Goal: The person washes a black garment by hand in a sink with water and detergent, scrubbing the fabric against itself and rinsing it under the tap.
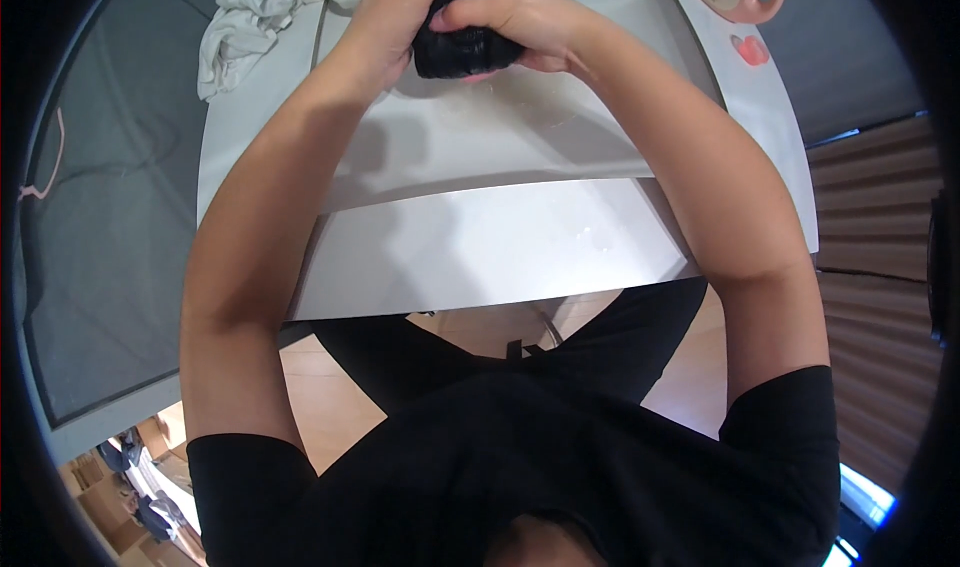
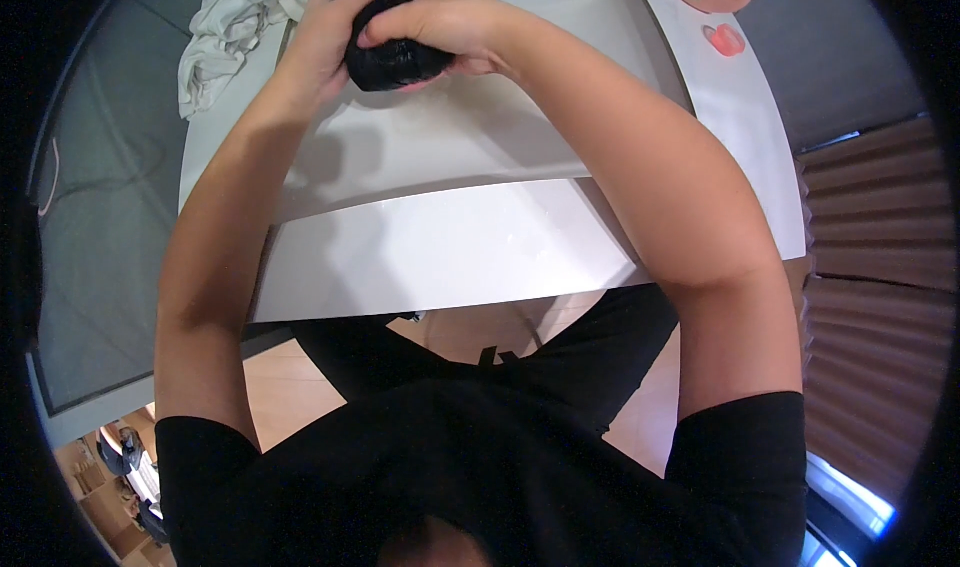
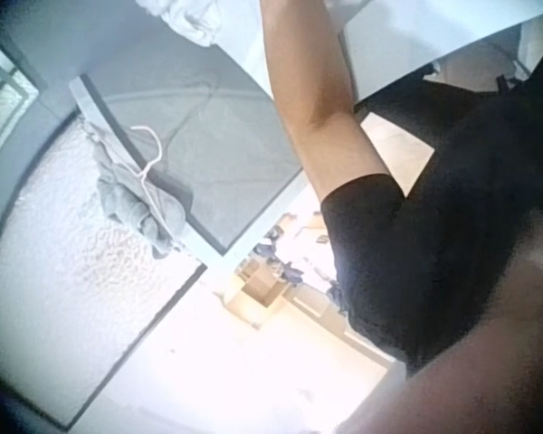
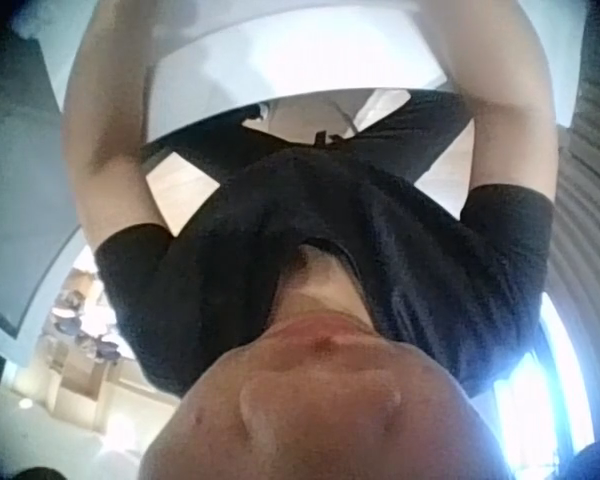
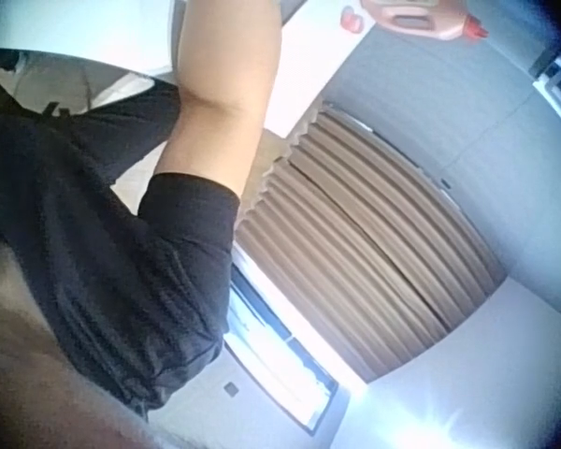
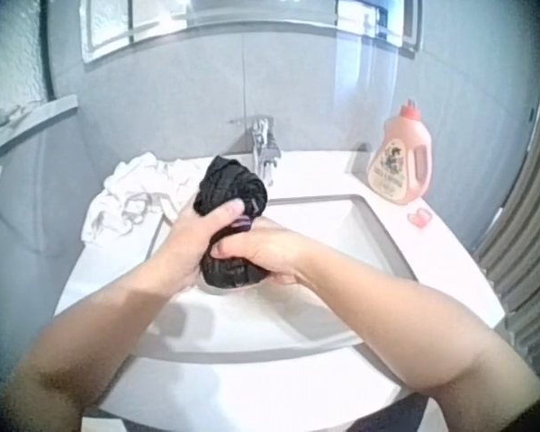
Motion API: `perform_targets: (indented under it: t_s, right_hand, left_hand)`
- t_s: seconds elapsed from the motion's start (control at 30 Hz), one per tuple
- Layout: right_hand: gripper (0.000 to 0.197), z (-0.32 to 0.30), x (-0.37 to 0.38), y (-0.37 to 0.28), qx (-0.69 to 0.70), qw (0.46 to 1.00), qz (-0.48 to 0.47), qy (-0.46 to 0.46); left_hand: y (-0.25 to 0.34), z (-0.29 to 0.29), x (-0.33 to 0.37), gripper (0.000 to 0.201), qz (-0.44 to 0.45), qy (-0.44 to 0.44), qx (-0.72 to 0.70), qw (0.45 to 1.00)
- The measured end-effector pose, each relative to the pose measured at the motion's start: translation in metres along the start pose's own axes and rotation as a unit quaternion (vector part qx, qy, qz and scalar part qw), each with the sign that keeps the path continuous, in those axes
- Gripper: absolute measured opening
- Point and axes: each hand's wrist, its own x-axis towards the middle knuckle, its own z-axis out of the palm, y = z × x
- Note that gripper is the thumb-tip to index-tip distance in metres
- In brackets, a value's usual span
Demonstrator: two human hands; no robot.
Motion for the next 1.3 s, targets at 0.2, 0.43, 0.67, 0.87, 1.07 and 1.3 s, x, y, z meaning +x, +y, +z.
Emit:
perform_targets:
  t_s: [0.2,0.43,0.67,0.87,1.07,1.3]
  right_hand:
    - [0.039,0.011,0.007,0.008,-0.14,0.987,-0.019,0.073]
    - [0.051,0.026,0.0,0.004,-0.256,0.948,-0.082,0.17]
    - [0.052,0.027,0.006,0.008,-0.314,0.933,-0.037,0.173]
    - [0.058,0.017,0.006,0.006,-0.37,0.904,-0.129,0.171]
    - [0.041,-0.011,-0.014,-0.016,-0.195,0.979,-0.053,-0.035]
    - [0.034,0.008,-0.018,-0.01,-0.124,0.992,0.004,-0.012]
  left_hand:
    - [-0.005,-0.002,-0.003,0.027,-0.051,0.016,-0.04,0.998]
    - [-0.009,0.0,-0.002,0.031,-0.079,0.076,0.001,0.994]
    - [-0.012,-0.006,0.002,0.024,-0.093,0.127,-0.04,0.987]
    - [-0.014,-0.007,-0.004,0.029,-0.028,0.067,-0.045,0.996]
    - [-0.001,-0.022,-0.001,0.066,0.026,-0.041,-0.14,0.989]
    - [0.014,-0.024,0.0,0.052,0.02,-0.141,-0.036,0.989]
